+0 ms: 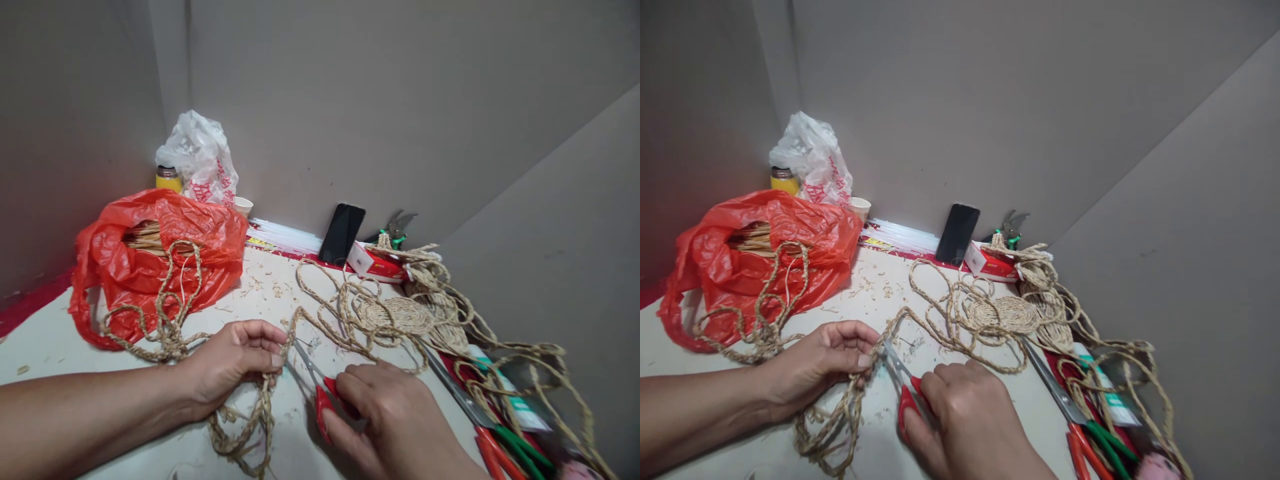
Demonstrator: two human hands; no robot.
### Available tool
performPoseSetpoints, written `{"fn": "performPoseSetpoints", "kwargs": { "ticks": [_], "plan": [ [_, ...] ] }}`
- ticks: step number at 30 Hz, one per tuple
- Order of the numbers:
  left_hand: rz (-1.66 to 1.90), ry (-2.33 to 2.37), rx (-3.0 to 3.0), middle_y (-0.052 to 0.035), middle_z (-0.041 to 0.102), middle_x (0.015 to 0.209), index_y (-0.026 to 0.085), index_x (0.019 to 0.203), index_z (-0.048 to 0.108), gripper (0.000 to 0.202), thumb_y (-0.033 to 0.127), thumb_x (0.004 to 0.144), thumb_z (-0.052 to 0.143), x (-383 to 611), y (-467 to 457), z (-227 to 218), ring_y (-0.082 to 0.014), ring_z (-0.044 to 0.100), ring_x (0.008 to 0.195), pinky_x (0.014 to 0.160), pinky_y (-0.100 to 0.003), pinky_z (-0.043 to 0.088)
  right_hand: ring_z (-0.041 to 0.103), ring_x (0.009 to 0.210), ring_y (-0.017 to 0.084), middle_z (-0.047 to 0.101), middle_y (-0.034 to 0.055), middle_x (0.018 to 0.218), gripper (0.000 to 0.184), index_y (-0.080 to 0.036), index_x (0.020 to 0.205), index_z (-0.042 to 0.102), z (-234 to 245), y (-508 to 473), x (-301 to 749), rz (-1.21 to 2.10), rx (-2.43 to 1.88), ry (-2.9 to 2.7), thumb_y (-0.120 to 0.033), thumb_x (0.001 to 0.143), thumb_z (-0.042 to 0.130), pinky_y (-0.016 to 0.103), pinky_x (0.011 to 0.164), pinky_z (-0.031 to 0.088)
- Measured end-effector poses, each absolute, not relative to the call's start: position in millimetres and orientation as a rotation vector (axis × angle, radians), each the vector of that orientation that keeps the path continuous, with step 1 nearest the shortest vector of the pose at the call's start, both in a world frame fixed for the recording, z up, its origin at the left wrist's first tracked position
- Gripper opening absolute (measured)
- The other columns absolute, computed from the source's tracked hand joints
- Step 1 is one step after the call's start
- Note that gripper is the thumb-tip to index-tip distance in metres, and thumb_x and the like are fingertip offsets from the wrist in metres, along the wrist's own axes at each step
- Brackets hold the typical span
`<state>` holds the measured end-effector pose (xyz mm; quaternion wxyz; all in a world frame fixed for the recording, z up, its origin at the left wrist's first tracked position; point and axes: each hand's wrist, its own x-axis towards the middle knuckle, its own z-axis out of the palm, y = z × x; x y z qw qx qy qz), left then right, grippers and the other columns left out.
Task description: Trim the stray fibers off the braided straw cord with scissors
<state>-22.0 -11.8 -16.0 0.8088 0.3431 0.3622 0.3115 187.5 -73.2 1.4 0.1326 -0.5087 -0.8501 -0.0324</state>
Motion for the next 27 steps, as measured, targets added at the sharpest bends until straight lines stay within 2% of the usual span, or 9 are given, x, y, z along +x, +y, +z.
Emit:
{"fn": "performPoseSetpoints", "kwargs": {
  "ticks": [6,12,15,17,20,22,27],
  "plan": [
    [0.658,0.746,0.719,0.0005,0.06,0.069,0.013,0.086,0.064,0.027,0.011,0.061,0.074,-22,-10,-19,-0.009,0.053,0.061,0.063,-0.025,0.041,0.045,0.047,0.01,0.053,-0.0011,0.05,0.025,-0.019,0.055,0.049,0,-72,189,-0.004,-1.372,-2.47,-0.019,0.08,0.049,0.026,0.052,0.025],
    [0.672,0.729,0.692,0.0006,0.06,0.068,0.013,0.086,0.063,0.027,0.012,0.062,0.075,-23,-9,-18,-0.0092,0.056,0.061,0.063,-0.024,0.043,0.036,0.044,0.008,0.042,-0.0037,0.047,0.031,-0.019,0.05,0.041,0,-66,193,0.107,-1.382,-2.24,-0.019,0.079,0.05,0.024,0.047,0.024],
    [0.673,0.729,0.688,-0.0014,0.063,0.073,0.013,0.088,0.063,0.03,0.012,0.061,0.076,-24,-9,-18,-0.0113,0.06,0.064,0.064,-0.025,0.045,0.035,0.047,0.009,0.041,-0.0034,0.048,0.035,-0.019,0.048,0.043,-4,-63,191,0.535,-1.455,-1.973,-0.028,0.08,0.054,0.023,0.046,0.026],
    [0.666,0.719,0.69,-0.003,0.065,0.077,0.014,0.09,0.063,0.031,0.012,0.061,0.076,-24,-10,-17,-0.0122,0.062,0.065,0.064,-0.025,0.046,0.036,0.048,0.009,0.046,-0.0019,0.051,0.038,-0.017,0.051,0.052,-8,-61,187,0.966,-1.457,-1.654,-0.04,0.081,0.058,0.022,0.047,0.028],
    [0.626,0.676,0.711,-0.0035,0.066,0.076,0.014,0.091,0.063,0.032,0.012,0.062,0.075,-23,-14,-16,-0.0122,0.063,0.063,0.063,-0.025,0.047,0.038,0.048,0.008,0.062,0.0044,0.067,0.042,-0.014,0.075,0.068,-14,-59,180,1.486,-1.303,-1.121,-0.055,0.079,0.061,0.023,0.048,0.031],
    [0.587,0.638,0.756,-0.0036,0.066,0.075,0.013,0.09,0.064,0.03,0.014,0.063,0.075,-22,-17,-15,-0.0119,0.062,0.06,0.06,-0.025,0.048,0.04,0.047,0.008,0.064,0.0058,0.073,0.043,-0.014,0.087,0.07,-17,-59,176,1.633,-1.18,-0.874,-0.055,0.077,0.065,0.023,0.047,0.032],
    [0.488,0.62,0.873,-0.0033,0.065,0.073,0.014,0.088,0.065,0.029,0.022,0.063,0.076,-19,-24,-17,-0.0124,0.06,0.056,0.05,-0.024,0.048,0.032,0.048,0.007,0.047,-0.0031,0.055,0.033,-0.014,0.085,0.07,-16,-60,173,1.7,-1.012,-0.622,-0.045,0.074,0.073,0.019,0.046,0.029]
  ]
}}
